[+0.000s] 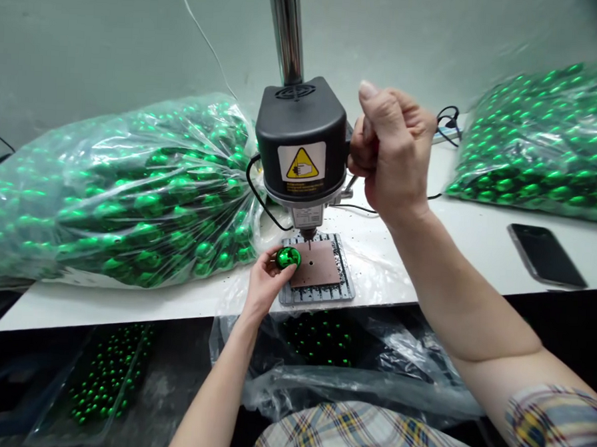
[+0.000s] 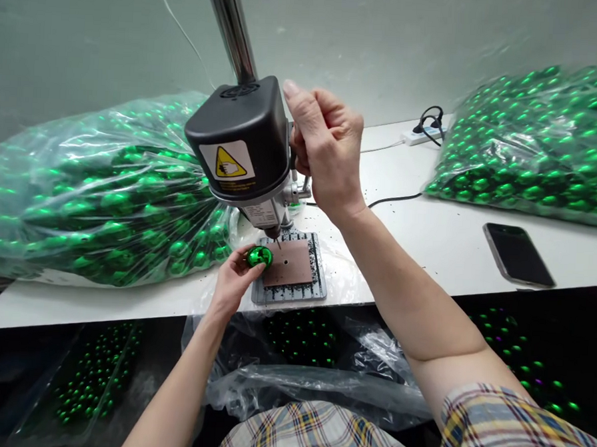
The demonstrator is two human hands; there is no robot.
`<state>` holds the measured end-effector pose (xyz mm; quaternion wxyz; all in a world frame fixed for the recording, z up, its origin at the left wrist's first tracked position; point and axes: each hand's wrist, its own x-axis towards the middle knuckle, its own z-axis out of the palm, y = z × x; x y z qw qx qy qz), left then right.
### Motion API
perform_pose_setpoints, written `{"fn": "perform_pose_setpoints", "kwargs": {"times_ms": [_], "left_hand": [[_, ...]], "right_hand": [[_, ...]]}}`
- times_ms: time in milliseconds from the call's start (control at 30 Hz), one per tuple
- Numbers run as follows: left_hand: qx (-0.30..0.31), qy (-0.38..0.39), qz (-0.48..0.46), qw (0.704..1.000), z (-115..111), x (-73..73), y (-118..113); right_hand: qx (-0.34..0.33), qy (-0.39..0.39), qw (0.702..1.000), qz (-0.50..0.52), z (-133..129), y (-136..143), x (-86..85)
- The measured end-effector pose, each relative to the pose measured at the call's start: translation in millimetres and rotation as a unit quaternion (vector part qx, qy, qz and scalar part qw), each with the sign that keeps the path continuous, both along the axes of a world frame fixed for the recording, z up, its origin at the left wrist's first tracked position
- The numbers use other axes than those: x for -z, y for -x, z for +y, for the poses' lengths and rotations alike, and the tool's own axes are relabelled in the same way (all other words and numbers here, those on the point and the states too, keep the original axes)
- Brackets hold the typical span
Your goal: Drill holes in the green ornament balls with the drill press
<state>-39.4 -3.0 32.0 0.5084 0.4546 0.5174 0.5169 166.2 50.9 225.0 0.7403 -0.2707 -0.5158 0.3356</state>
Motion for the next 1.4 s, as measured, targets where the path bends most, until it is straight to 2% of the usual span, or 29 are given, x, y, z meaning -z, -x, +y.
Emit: {"fn": "perform_pose_setpoints", "kwargs": {"times_ms": [133, 267, 400, 533, 700, 867, 967, 1033, 1133, 1233, 1300, 1400], "left_hand": [[0.057, -0.041, 0.108, 0.992, 3.4, 2.8, -9.1], [0.096, -0.099, 0.205, 0.969, 8.5, 1.8, -18.5], [0.093, -0.17, 0.304, 0.933, 12.6, 1.4, -27.1], [0.066, -0.186, 0.349, 0.916, 10.3, 6.6, -31.8], [0.05, -0.208, 0.338, 0.917, 3.1, 14.1, -30.5], [0.041, -0.198, 0.348, 0.915, 6.4, 12.6, -33.1], [0.046, -0.183, 0.326, 0.926, 10.2, 12.9, -32.1], [0.043, -0.163, 0.281, 0.945, 11.5, 15.6, -28.8], [0.022, -0.108, 0.164, 0.98, 11.7, 21.0, -21.9], [0.023, -0.066, 0.072, 0.995, 11.9, 23.3, -15.7], [0.036, -0.061, 0.067, 0.995, 12.5, 22.0, -13.3], [0.036, -0.08, 0.124, 0.988, 14.0, 17.5, -13.5]], "right_hand": [[-0.001, -0.004, 1.0, -0.006, 2.1, -0.7, 1.5], [0.01, -0.007, 1.0, -0.023, 5.1, -0.8, 3.2], [0.018, 0.007, 0.999, -0.03, 4.8, -0.5, 2.0], [0.014, 0.008, 1.0, -0.023, 3.4, -0.7, 1.4], [0.001, -0.014, 1.0, -0.021, 3.2, -1.5, 2.6], [-0.006, -0.026, 1.0, -0.008, 2.4, -1.3, 2.3], [-0.004, -0.019, 1.0, -0.001, 1.5, -0.5, 1.5], [-0.001, -0.011, 1.0, 0.002, 0.8, 0.1, 0.8], [-0.001, -0.003, 1.0, 0.006, 0.2, 0.5, 0.0], [-0.014, -0.007, 1.0, 0.015, 0.4, 0.3, -0.1], [-0.022, -0.016, 0.999, 0.022, 0.7, 0.1, 0.0], [-0.01, -0.004, 1.0, 0.014, 0.7, -0.4, -0.1]]}}
